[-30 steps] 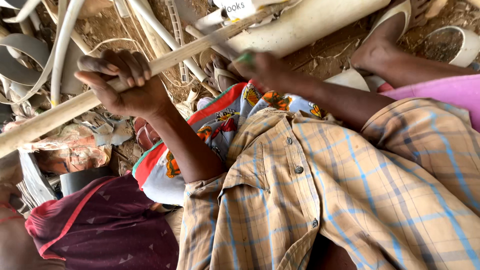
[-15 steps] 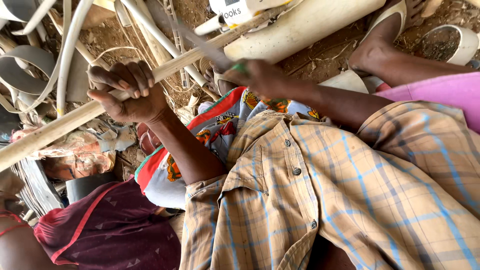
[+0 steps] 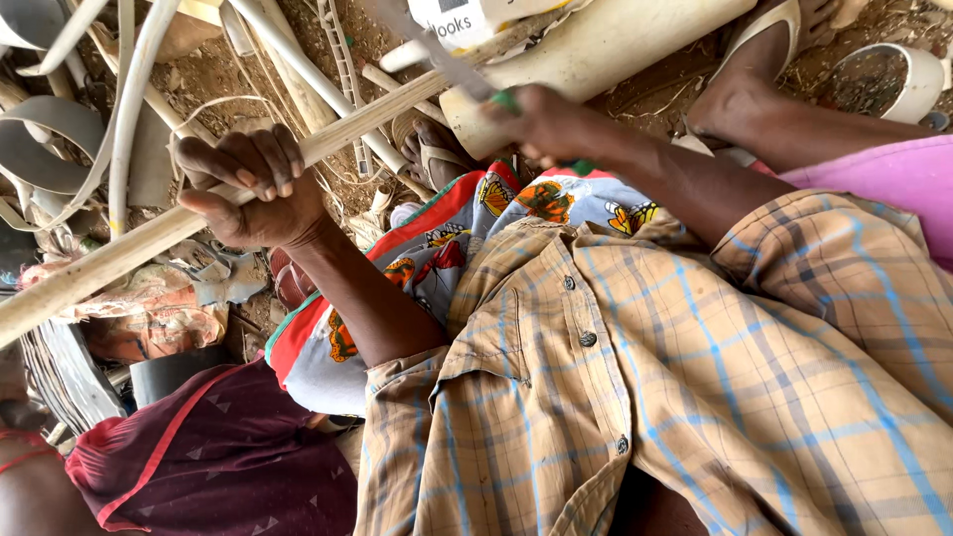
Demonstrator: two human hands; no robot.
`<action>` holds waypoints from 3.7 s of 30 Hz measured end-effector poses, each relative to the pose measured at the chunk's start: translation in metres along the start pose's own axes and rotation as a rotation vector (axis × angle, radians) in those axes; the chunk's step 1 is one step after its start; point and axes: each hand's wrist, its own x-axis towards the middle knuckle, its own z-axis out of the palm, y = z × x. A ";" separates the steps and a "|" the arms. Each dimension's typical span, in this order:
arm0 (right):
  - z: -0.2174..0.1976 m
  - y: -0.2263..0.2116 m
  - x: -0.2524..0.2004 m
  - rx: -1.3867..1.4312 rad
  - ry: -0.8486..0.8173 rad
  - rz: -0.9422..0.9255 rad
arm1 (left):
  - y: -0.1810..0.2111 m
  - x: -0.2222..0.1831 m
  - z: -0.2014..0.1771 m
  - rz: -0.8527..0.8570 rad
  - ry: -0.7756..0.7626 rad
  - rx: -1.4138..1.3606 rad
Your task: The person uses a knife to scrape the end and surface of a plastic pipe while sitting on the ground among various PVC fittings and debris.
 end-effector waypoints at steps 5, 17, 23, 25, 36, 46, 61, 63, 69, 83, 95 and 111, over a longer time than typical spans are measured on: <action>-0.024 0.000 0.005 0.184 -0.146 0.151 | 0.001 -0.006 -0.002 -0.034 -0.036 -0.020; -0.031 -0.012 -0.002 -0.147 -0.162 0.130 | 0.001 -0.004 0.008 -0.044 -0.035 0.018; -0.042 0.014 -0.005 -0.242 0.155 0.106 | -0.006 0.007 0.003 0.055 0.151 0.072; -0.026 0.031 -0.001 0.035 0.159 0.008 | -0.008 0.008 0.000 0.091 0.256 0.084; -0.006 0.090 0.037 -0.499 0.362 -0.356 | -0.033 -0.029 -0.018 0.029 0.752 0.045; -0.020 0.049 0.006 -0.314 0.290 -0.352 | -0.026 -0.007 0.006 -0.011 0.551 0.031; 0.005 0.040 0.011 -0.376 0.373 -0.458 | 0.031 0.015 0.038 0.209 0.530 0.138; 0.019 0.016 0.008 -0.366 0.374 -0.547 | 0.084 0.014 0.045 0.208 0.538 0.063; 0.001 -0.013 0.007 -0.400 0.378 -0.580 | 0.070 0.014 0.064 0.346 0.554 0.333; -0.026 0.053 0.058 -0.026 0.203 -0.176 | 0.029 0.017 0.030 0.270 0.554 0.234; -0.003 0.026 0.038 -0.016 0.102 -0.335 | 0.027 0.016 0.038 0.209 0.299 0.159; -0.004 0.006 0.032 0.021 -0.038 -0.177 | 0.033 0.009 0.014 0.168 0.177 0.120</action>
